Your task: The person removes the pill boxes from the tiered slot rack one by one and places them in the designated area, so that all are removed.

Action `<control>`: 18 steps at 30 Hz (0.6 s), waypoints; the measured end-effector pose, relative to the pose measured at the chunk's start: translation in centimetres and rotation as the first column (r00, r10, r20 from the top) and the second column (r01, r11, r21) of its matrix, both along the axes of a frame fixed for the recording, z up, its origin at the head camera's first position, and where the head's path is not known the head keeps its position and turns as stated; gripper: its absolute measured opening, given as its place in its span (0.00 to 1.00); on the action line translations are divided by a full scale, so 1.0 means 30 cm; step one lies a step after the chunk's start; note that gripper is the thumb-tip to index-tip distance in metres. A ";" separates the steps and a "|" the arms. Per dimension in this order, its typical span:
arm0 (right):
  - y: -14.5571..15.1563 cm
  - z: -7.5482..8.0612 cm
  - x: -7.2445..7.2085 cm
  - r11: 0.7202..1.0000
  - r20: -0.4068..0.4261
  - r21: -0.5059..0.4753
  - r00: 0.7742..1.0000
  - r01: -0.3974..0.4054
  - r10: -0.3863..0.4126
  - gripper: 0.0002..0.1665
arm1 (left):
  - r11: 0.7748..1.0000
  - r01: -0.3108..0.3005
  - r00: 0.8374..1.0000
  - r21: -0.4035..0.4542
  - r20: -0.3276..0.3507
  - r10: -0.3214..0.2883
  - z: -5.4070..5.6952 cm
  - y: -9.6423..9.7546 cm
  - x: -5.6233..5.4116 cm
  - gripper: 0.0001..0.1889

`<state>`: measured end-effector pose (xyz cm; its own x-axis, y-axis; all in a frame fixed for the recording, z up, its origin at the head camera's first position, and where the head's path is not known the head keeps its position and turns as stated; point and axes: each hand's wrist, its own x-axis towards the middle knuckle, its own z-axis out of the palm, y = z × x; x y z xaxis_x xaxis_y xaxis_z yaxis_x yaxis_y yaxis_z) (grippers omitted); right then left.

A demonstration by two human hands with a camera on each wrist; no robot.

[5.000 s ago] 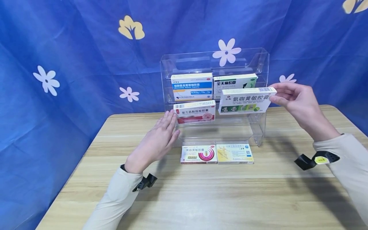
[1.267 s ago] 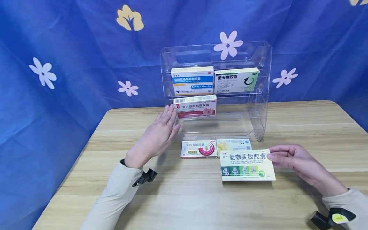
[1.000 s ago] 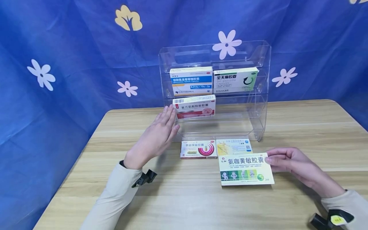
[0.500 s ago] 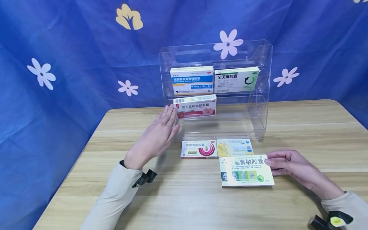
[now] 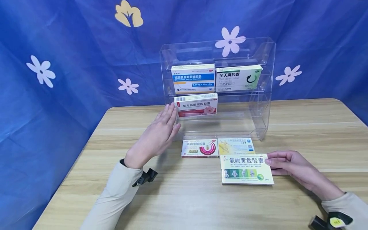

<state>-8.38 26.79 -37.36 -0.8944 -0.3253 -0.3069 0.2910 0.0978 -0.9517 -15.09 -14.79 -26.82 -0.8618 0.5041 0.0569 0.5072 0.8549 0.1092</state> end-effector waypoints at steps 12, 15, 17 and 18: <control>-0.006 -0.002 0.001 1.000 -0.012 0.002 1.000 0.013 -0.013 0.19 | 1.000 0.002 1.000 -0.007 -0.006 -0.002 0.001 0.001 -0.003 0.32; -0.007 -0.003 0.002 1.000 -0.027 0.012 1.000 0.015 -0.015 0.20 | 1.000 0.004 1.000 -0.005 -0.003 -0.004 0.001 0.001 -0.003 0.32; -0.009 -0.001 0.003 0.999 -0.035 0.035 0.999 0.025 -0.024 0.24 | 1.000 0.004 1.000 -0.006 -0.001 -0.004 0.001 0.001 -0.003 0.32; -0.010 0.000 0.005 0.998 -0.040 0.048 0.999 0.031 -0.030 0.26 | 1.000 0.003 1.000 -0.007 0.000 -0.003 0.001 0.002 -0.003 0.32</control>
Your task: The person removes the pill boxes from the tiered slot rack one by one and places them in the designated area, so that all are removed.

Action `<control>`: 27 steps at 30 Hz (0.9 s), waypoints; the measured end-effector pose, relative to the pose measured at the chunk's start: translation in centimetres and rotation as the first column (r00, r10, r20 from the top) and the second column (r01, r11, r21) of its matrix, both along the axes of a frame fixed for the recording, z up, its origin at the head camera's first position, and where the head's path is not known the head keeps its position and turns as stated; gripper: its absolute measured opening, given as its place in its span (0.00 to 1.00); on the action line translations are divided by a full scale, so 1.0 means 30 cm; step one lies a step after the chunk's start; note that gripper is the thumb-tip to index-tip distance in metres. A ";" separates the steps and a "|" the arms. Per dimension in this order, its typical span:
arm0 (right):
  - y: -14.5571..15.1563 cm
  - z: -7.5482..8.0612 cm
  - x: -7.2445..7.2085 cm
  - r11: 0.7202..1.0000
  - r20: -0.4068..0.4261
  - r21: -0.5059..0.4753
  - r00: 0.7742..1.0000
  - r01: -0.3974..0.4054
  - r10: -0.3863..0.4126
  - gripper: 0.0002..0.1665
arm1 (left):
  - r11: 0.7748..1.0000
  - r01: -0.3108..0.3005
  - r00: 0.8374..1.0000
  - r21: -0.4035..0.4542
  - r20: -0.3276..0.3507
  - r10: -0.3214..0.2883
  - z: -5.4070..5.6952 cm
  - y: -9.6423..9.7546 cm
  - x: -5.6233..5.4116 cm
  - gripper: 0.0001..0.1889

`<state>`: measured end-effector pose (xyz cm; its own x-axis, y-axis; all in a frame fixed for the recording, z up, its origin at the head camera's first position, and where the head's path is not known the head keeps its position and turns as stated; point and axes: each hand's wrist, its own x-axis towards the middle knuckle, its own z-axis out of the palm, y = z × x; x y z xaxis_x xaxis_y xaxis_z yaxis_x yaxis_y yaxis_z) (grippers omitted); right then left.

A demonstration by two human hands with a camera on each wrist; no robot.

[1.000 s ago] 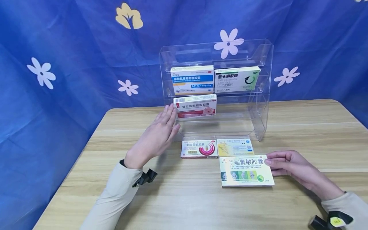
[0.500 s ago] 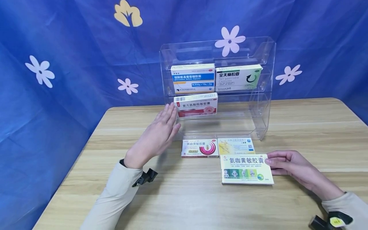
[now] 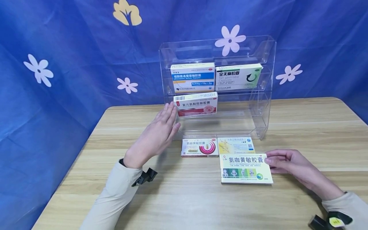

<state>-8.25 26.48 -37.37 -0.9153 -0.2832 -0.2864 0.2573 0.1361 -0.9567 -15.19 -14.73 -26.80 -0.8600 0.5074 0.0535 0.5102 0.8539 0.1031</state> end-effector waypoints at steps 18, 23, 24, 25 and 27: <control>-0.006 0.017 0.007 0.997 -0.098 0.072 0.995 -0.006 0.013 0.23 | 1.000 0.007 1.000 0.016 -0.006 -0.007 -0.005 -0.005 0.003 0.32; -0.008 0.025 0.005 0.995 -0.122 0.100 0.992 -0.010 0.022 0.22 | 1.000 0.011 1.000 0.024 -0.017 -0.010 -0.006 -0.006 0.002 0.32; -0.009 0.027 0.005 0.994 -0.126 0.110 0.992 -0.007 0.021 0.22 | 1.000 0.011 1.000 0.023 -0.018 -0.011 -0.005 -0.005 0.001 0.32; -0.010 0.029 0.005 0.992 -0.132 0.123 0.991 -0.002 0.018 0.22 | 1.000 0.011 1.000 0.022 -0.016 -0.011 -0.004 -0.004 0.001 0.32; -0.013 0.033 0.004 0.989 -0.145 0.149 0.989 0.011 0.010 0.22 | 1.000 0.015 1.000 0.023 -0.014 -0.015 -0.002 -0.003 0.000 0.32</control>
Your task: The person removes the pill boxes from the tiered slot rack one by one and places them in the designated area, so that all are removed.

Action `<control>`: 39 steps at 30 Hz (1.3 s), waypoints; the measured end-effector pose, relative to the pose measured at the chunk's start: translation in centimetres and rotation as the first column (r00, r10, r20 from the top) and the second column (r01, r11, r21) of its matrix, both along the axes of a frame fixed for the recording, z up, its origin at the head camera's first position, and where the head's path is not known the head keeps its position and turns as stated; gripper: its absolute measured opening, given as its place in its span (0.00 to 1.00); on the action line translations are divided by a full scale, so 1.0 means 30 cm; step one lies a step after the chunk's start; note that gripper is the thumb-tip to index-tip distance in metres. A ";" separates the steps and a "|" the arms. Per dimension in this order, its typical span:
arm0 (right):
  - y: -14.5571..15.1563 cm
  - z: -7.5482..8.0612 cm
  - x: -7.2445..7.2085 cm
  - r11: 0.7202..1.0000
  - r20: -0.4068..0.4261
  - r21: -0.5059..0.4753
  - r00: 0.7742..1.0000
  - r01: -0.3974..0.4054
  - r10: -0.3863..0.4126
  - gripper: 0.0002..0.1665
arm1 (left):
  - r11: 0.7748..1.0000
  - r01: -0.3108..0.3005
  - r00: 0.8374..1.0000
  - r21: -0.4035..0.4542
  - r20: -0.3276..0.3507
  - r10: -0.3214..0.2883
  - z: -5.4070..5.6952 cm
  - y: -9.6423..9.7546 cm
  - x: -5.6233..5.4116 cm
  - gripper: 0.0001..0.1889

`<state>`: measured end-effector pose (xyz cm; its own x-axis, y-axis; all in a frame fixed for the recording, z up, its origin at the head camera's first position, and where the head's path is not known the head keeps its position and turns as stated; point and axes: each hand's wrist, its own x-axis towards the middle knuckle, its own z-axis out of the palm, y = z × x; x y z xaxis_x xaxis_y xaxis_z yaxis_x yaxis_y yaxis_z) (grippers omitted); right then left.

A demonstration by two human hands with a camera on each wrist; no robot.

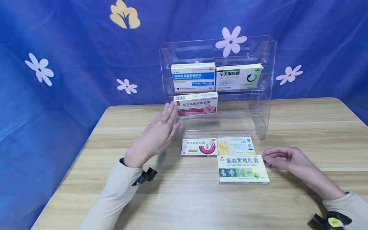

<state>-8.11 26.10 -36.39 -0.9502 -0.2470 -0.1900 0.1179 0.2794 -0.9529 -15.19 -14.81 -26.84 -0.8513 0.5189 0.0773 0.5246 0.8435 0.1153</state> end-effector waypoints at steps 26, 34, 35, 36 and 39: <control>-0.081 0.146 -0.057 0.967 -0.198 0.249 0.980 0.056 -0.006 0.22 | 1.000 -0.006 1.000 -0.009 0.010 0.006 0.002 0.000 -0.002 0.32; -0.105 0.182 -0.089 0.972 -0.229 0.228 0.973 0.056 -0.002 0.22 | 1.000 -0.001 1.000 -0.001 -0.001 0.001 -0.005 -0.002 -0.004 0.32; -0.108 0.185 -0.093 0.973 -0.235 0.225 0.972 0.057 -0.002 0.22 | 1.000 0.001 1.000 0.000 -0.004 -0.001 -0.005 -0.003 -0.004 0.32; -0.110 0.188 -0.096 0.973 -0.239 0.223 0.971 0.058 -0.003 0.21 | 1.000 0.003 1.000 0.000 -0.006 -0.003 -0.005 -0.003 -0.005 0.32; -0.116 0.198 -0.104 0.973 -0.248 0.223 0.969 0.065 -0.008 0.21 | 1.000 0.006 1.000 0.000 -0.006 -0.006 -0.004 -0.003 -0.006 0.32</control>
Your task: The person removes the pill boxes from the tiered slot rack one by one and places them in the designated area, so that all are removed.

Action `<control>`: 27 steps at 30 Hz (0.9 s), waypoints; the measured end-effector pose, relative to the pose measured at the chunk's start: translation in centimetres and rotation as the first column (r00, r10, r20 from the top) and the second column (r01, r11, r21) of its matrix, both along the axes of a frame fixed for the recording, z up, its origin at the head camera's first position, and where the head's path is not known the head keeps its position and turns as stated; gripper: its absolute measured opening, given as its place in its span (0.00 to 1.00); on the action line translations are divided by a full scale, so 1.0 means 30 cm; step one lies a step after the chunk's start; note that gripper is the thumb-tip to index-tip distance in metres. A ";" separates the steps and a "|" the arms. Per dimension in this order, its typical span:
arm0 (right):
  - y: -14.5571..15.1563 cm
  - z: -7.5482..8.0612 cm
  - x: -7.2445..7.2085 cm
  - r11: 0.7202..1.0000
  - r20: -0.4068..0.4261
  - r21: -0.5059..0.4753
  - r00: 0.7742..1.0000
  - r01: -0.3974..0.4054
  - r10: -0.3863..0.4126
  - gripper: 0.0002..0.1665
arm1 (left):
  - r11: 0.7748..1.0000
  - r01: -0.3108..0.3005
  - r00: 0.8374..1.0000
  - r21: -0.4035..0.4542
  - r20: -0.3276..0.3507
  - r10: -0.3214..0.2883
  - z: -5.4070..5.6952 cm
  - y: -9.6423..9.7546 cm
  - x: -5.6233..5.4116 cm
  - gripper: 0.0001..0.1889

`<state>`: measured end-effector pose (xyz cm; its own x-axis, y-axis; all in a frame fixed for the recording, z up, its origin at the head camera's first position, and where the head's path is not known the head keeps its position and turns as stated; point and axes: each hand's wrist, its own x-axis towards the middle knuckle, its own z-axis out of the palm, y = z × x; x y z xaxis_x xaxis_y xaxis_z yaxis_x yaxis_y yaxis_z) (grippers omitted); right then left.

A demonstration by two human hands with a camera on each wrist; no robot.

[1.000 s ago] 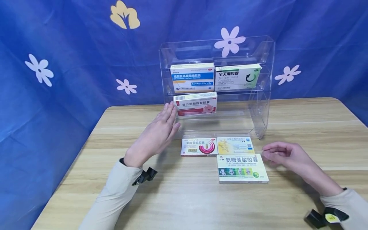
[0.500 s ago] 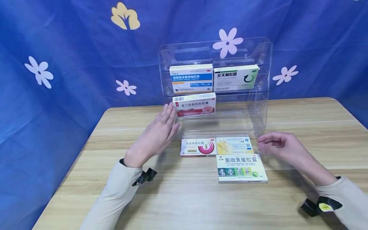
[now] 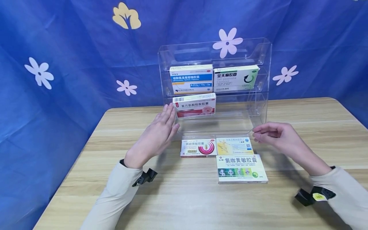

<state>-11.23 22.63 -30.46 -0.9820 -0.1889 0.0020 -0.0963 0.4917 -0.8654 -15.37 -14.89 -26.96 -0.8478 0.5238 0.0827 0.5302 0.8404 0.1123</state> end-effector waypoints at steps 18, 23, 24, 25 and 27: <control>-0.057 0.050 -0.040 0.999 -0.021 0.014 0.999 0.048 -0.048 0.21 | 1.000 -0.010 1.000 -0.009 0.005 0.010 0.003 0.002 -0.001 0.32; -0.087 0.066 -0.055 0.999 -0.060 -0.008 0.998 0.032 -0.032 0.19 | 1.000 -0.014 1.000 -0.018 0.008 0.014 0.005 0.001 0.002 0.32; -0.092 0.068 -0.058 0.999 -0.069 -0.016 0.997 0.028 -0.029 0.19 | 1.000 -0.013 1.000 -0.020 0.008 0.014 0.005 0.002 0.003 0.32; -0.097 0.070 -0.061 0.999 -0.076 -0.021 0.997 0.026 -0.027 0.19 | 1.000 -0.014 1.000 -0.021 0.008 0.014 0.006 0.002 0.003 0.32; -0.106 0.072 -0.068 0.999 -0.089 -0.034 0.996 0.022 -0.025 0.19 | 1.000 -0.010 1.000 -0.018 0.008 0.010 0.006 0.003 0.003 0.32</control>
<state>-13.28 19.46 -28.31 -0.9818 -0.1643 0.0955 -0.1626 0.4660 -0.8697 -15.29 -14.79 -26.78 -0.8537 0.5164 0.0667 0.5207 0.8477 0.1015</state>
